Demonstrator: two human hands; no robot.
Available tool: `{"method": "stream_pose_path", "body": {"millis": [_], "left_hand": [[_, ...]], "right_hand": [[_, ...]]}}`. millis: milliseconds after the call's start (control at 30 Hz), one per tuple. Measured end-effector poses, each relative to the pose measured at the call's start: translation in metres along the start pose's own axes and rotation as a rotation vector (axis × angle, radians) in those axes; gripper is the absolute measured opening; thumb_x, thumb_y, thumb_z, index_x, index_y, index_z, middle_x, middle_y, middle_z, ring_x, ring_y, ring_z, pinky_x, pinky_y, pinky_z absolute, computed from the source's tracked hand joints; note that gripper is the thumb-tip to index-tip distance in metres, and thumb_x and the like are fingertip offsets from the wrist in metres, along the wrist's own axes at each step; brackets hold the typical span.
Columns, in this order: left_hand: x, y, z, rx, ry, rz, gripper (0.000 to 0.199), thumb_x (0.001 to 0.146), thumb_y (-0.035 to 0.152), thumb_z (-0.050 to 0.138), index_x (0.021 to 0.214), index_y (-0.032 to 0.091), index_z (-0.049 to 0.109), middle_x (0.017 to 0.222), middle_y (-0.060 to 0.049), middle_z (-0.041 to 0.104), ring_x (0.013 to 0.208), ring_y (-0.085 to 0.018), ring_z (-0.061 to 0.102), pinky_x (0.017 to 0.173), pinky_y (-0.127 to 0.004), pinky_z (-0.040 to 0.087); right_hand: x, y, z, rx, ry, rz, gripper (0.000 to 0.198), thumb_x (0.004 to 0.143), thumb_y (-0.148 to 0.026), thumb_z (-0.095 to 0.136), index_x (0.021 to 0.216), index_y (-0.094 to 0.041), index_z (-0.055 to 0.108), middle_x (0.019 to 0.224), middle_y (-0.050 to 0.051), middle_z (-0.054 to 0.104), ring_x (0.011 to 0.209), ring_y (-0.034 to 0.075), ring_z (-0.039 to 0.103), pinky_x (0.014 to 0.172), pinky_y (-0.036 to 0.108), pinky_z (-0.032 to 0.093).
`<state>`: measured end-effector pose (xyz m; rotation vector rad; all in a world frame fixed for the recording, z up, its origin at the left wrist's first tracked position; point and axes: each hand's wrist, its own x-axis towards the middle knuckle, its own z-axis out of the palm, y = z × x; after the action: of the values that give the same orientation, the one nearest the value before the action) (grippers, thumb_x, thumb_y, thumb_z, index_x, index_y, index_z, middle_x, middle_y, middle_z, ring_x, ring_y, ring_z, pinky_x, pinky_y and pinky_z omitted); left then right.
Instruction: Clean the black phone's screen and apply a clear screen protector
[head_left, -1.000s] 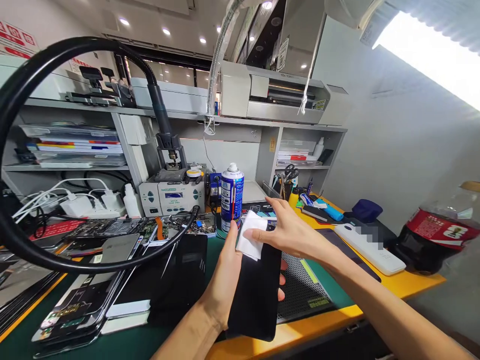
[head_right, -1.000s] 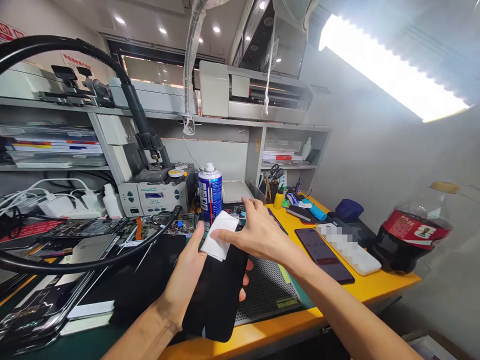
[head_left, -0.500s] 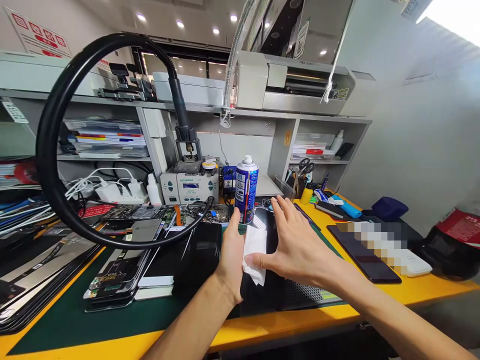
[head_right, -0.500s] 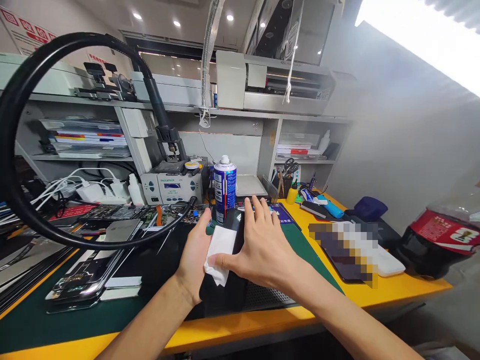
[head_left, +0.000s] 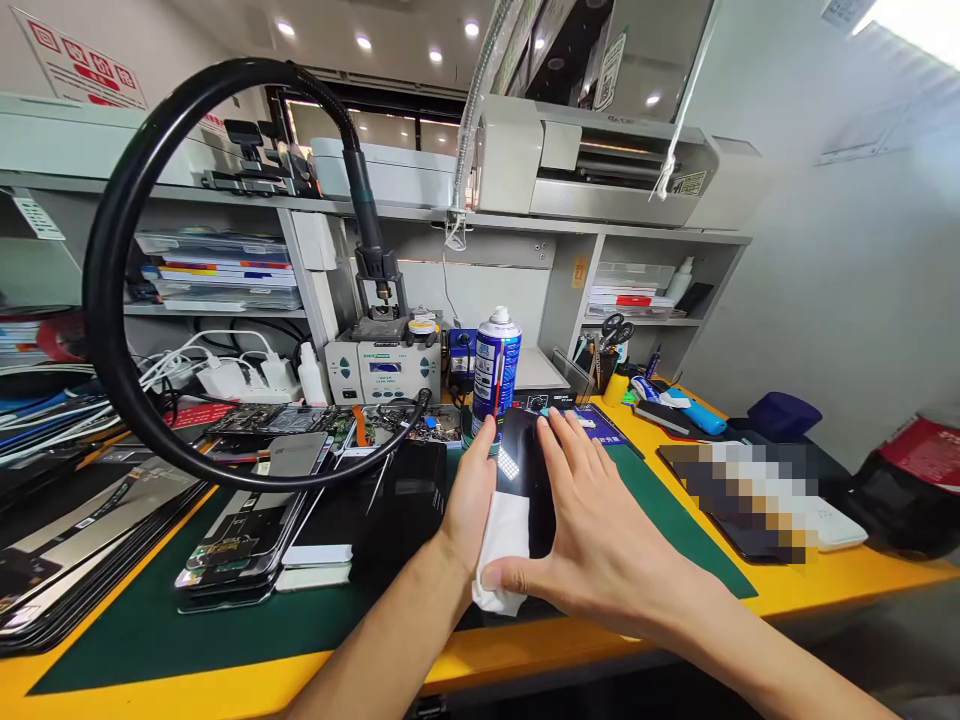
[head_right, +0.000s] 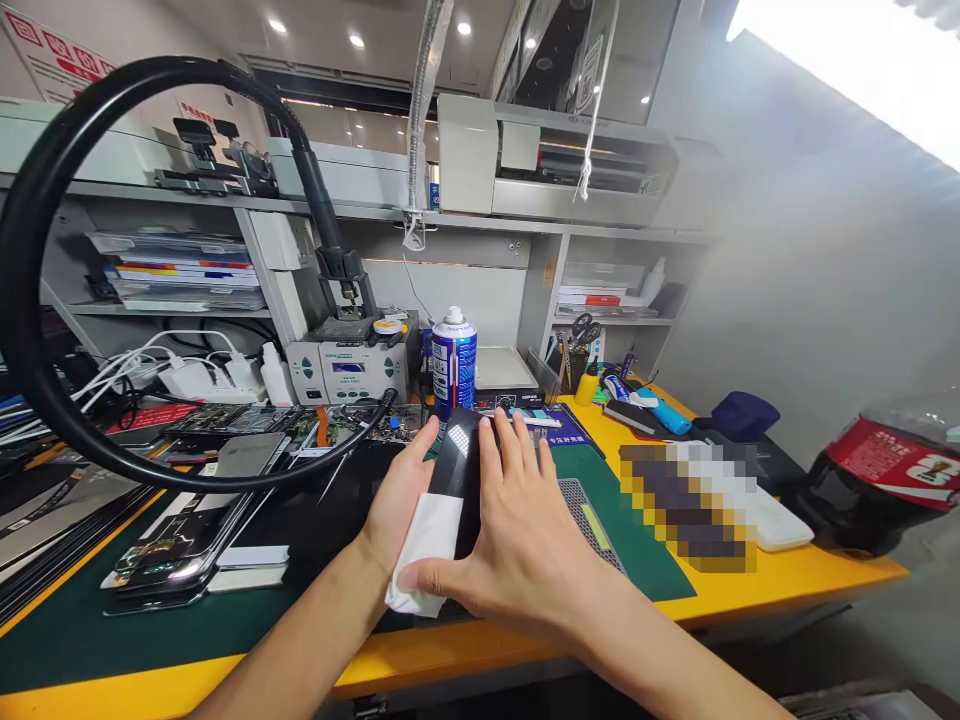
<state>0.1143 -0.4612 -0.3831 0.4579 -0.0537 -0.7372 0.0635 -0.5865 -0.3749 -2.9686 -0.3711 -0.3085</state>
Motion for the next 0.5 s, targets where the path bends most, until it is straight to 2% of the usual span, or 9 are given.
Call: {"method": "stream_pose_path", "body": {"millis": [100,233,367,433,500], "left_hand": [[0.003,-0.002,0.000,0.001,-0.009,-0.003,0.055,0.105,0.049,0.037,0.131,0.009,0.064,0.112,-0.015,0.077,0.107,-0.029,0.072,0.100,-0.040,0.051],[0.005,-0.006,0.001,0.028,-0.008,0.006,0.051,0.105,0.047,0.038,0.131,0.012,0.065,0.111,-0.012,0.077,0.103,-0.025,0.074,0.096,-0.035,0.054],[0.003,-0.009,0.001,0.095,0.027,-0.010,0.048,0.103,0.048,0.043,0.126,0.014,0.068,0.092,-0.010,0.078,0.076,-0.023,0.075,0.079,-0.034,0.059],[0.000,-0.009,-0.001,0.138,0.044,-0.062,0.053,0.101,0.054,0.044,0.116,0.011,0.071,0.080,-0.011,0.076,0.061,-0.022,0.072,0.066,-0.035,0.060],[-0.002,-0.009,-0.002,0.173,0.061,-0.093,0.059,0.100,0.059,0.043,0.108,0.009,0.073,0.074,-0.011,0.073,0.054,-0.021,0.068,0.057,-0.033,0.057]], "right_hand": [[0.001,0.001,0.005,0.023,0.024,0.000,0.146,0.063,-0.093,0.060,0.160,0.005,0.013,0.167,0.025,0.001,0.155,0.039,-0.003,0.124,0.059,0.012],[0.008,0.010,0.006,0.085,0.043,0.080,0.147,0.059,-0.093,0.064,0.160,0.002,0.015,0.168,0.024,-0.001,0.155,0.039,-0.005,0.124,0.059,0.013],[0.023,0.029,0.004,0.169,0.093,0.183,0.147,0.060,-0.090,0.066,0.161,0.000,0.010,0.168,0.021,0.000,0.156,0.037,-0.002,0.125,0.056,0.014],[0.034,0.041,0.003,0.249,0.128,0.229,0.144,0.062,-0.089,0.065,0.162,-0.001,0.009,0.169,0.021,0.002,0.156,0.035,0.002,0.125,0.053,0.016],[0.046,0.052,0.001,0.355,0.166,0.272,0.142,0.062,-0.087,0.067,0.162,-0.003,0.011,0.168,0.022,0.006,0.156,0.034,0.005,0.125,0.052,0.017]]}}
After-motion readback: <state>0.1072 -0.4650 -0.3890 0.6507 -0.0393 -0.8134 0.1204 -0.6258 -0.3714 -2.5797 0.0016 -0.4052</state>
